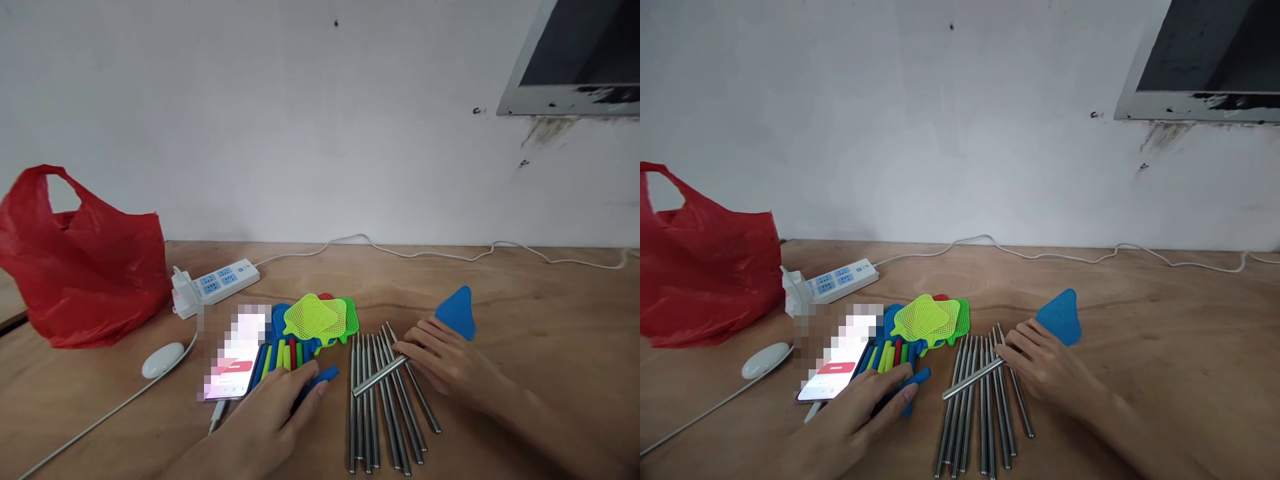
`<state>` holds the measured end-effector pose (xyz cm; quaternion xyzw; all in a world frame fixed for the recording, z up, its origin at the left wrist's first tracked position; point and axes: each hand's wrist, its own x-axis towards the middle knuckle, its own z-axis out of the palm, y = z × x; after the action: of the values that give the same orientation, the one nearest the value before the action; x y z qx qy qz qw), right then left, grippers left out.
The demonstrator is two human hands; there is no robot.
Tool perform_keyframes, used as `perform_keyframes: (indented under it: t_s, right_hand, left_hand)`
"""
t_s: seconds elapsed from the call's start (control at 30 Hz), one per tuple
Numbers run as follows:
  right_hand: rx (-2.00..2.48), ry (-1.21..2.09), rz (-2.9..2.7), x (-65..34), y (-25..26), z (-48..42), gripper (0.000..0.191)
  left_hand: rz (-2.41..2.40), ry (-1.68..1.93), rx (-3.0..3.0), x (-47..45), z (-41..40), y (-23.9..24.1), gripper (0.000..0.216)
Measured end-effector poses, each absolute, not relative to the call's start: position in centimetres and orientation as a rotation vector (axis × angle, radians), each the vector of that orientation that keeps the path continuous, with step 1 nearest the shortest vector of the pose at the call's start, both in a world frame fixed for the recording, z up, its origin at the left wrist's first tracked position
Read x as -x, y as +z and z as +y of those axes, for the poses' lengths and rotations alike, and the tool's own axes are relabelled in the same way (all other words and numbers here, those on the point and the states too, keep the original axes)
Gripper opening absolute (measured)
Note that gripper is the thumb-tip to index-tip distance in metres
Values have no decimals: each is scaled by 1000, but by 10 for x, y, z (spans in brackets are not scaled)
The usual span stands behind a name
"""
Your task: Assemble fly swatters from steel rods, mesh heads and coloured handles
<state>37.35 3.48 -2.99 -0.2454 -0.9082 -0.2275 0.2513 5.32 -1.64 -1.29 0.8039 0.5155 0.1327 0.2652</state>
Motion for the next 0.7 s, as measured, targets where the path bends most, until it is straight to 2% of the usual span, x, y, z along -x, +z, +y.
perform_keyframes:
  t_s: [0.13, 0.4, 0.57, 0.7]
  right_hand:
    - [596, -581, -2404, -373, -24, 29, 28]
    - [581, -721, -2306, -377, -30, 33, 34]
    - [597, -740, -2290, -372, -24, 32, 25]
    - [663, -710, -2432, -368, -20, 35, 37]
  left_hand:
    - [1448, 325, -2221, -58, -9, -9, 44]
    - [1421, 347, -2253, -68, 2, -5, 40]
    - [1265, 273, -2284, -67, -5, 3, 37]
    - [1170, 208, -2281, -63, -11, 7, 36]
